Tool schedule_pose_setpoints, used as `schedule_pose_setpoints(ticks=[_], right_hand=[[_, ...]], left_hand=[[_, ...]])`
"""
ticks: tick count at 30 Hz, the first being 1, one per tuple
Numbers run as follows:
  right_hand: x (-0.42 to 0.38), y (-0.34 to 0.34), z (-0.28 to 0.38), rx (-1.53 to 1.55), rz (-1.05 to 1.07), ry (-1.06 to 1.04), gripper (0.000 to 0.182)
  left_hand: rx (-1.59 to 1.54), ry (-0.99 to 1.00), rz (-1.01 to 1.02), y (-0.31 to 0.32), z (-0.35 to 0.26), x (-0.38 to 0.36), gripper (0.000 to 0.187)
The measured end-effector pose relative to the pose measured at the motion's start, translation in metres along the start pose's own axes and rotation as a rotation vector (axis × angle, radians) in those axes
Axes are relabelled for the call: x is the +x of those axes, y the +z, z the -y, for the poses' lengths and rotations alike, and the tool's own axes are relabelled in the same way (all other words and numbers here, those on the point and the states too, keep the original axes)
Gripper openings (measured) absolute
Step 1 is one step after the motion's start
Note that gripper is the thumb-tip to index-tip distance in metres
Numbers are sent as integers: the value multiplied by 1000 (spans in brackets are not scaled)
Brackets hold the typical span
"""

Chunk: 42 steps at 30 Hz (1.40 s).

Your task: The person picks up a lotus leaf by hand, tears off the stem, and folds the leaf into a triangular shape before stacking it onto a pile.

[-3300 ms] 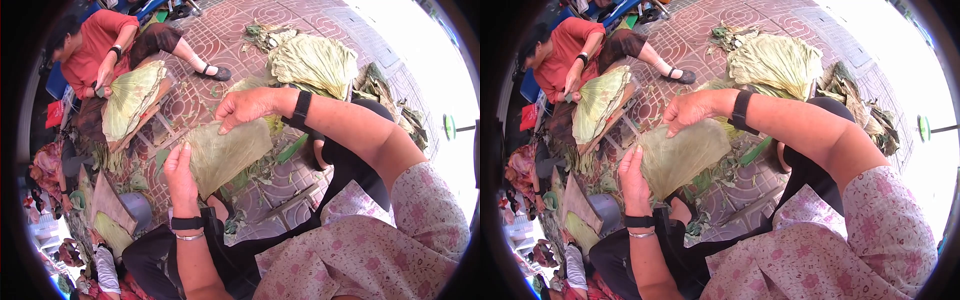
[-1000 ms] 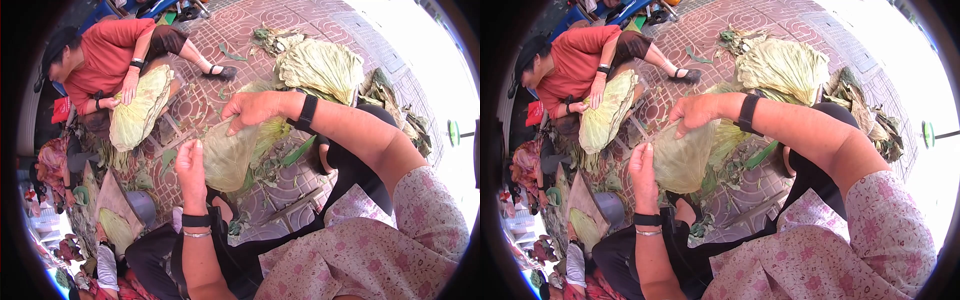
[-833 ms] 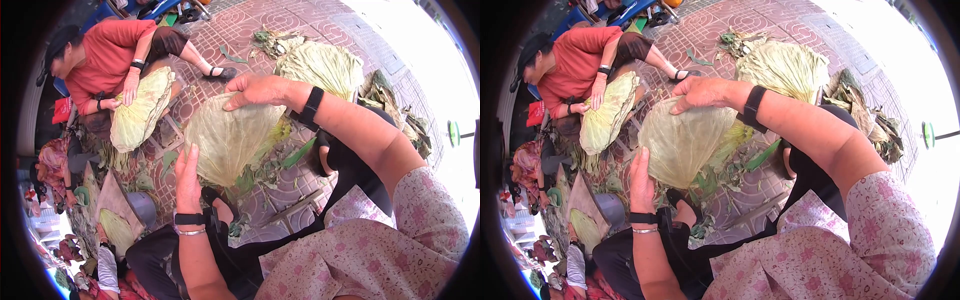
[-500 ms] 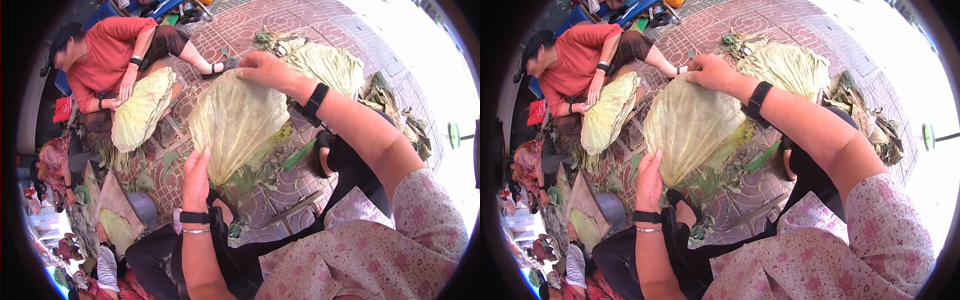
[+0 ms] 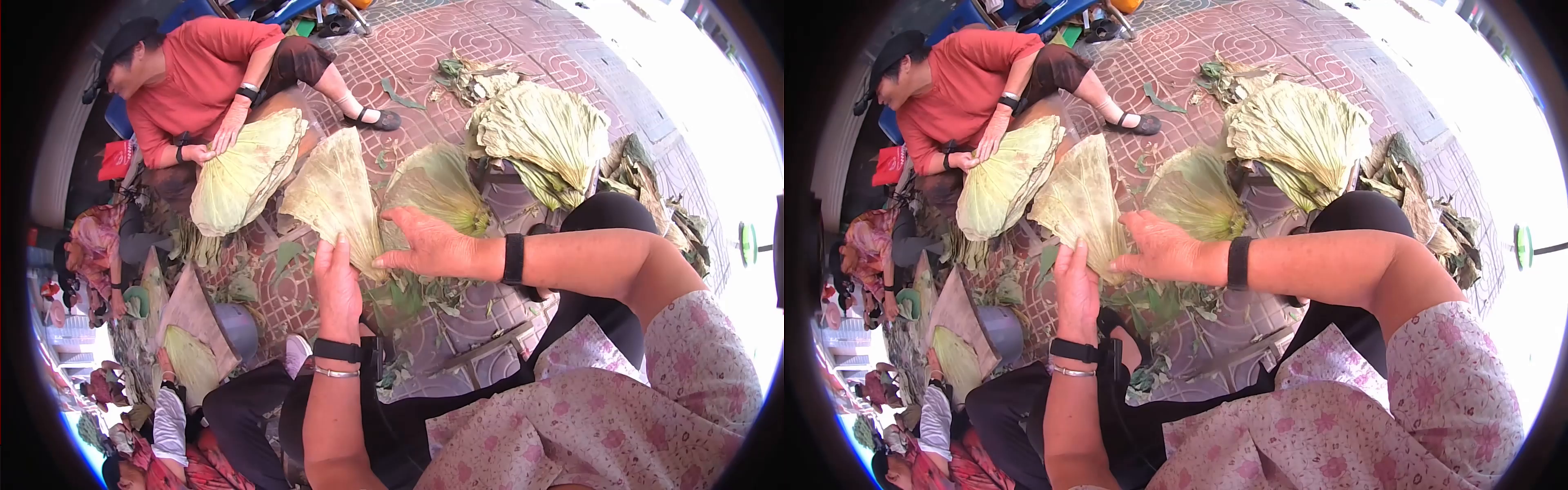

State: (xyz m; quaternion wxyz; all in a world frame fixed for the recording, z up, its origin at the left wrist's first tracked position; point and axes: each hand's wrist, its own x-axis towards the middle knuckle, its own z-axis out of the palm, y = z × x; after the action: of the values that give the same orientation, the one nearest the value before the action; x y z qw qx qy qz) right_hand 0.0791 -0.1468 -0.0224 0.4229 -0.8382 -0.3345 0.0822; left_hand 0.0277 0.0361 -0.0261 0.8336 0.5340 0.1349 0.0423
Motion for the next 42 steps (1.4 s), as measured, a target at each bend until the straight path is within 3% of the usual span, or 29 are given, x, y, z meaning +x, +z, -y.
schedule_pose_setpoints(ticks=[1, 4, 7, 11, 12, 15, 18, 23, 27, 29, 31, 33, 35, 37, 38, 39, 40, 42], right_hand=[[3, 5, -3, 7, -41, 18, 83], [2, 4, -8, 494, 135, 741, 82], [3, 3, -19, 1312, 417, 800, 79], [22, -8, -31, 1379, 347, 648, 50], [28, -14, -34, 1406, 321, 603, 24], [41, -31, -39, 1260, 70, 557, 13], [52, -34, -43, 1095, -128, 520, 22], [56, -52, -101, 856, -558, 555, 22], [39, -104, -163, 603, -1001, 748, 27], [20, -128, -214, 636, -1248, 806, 27], [-14, -159, -218, 578, -1399, 986, 29], [-46, -168, -261, 456, -1589, 1114, 24], [-71, -175, -250, 180, -1457, 1296, 28], [-99, -179, -261, -231, -1040, 1383, 32], [-114, -178, -274, -482, -690, 1348, 33], [-117, -177, -270, -595, -529, 1309, 32], [-116, -178, -266, -471, -598, 1372, 31], [-107, -178, -247, -27, -1016, 1526, 30]], left_hand=[[-46, 25, -8, 2, -1, -1, 39], [-180, 82, 26, -3, -6, 3, 45], [-273, 55, 65, 0, -12, 2, 45], [-307, -12, 87, 5, -5, -2, 41], [-302, -25, 73, 10, -7, -6, 37], [-227, -70, -4, 4, 1, -3, 36], [-103, -194, -22, 0, 12, -2, 34], [220, -328, 170, 21, 15, -17, 35], [301, -341, 211, 22, 13, -21, 33], [315, -349, 217, 25, 14, -22, 31], [331, -363, 224, 27, 16, -22, 29], [345, -369, 235, 29, 17, -22, 28], [354, -377, 253, 30, 19, -24, 27], [363, -381, 265, 32, 20, -26, 27], [367, -384, 269, 33, 21, -27, 27], [370, -386, 272, 33, 23, -29, 27], [373, -386, 274, 33, 25, -29, 27], [383, -392, 286, 36, 27, -29, 28]])
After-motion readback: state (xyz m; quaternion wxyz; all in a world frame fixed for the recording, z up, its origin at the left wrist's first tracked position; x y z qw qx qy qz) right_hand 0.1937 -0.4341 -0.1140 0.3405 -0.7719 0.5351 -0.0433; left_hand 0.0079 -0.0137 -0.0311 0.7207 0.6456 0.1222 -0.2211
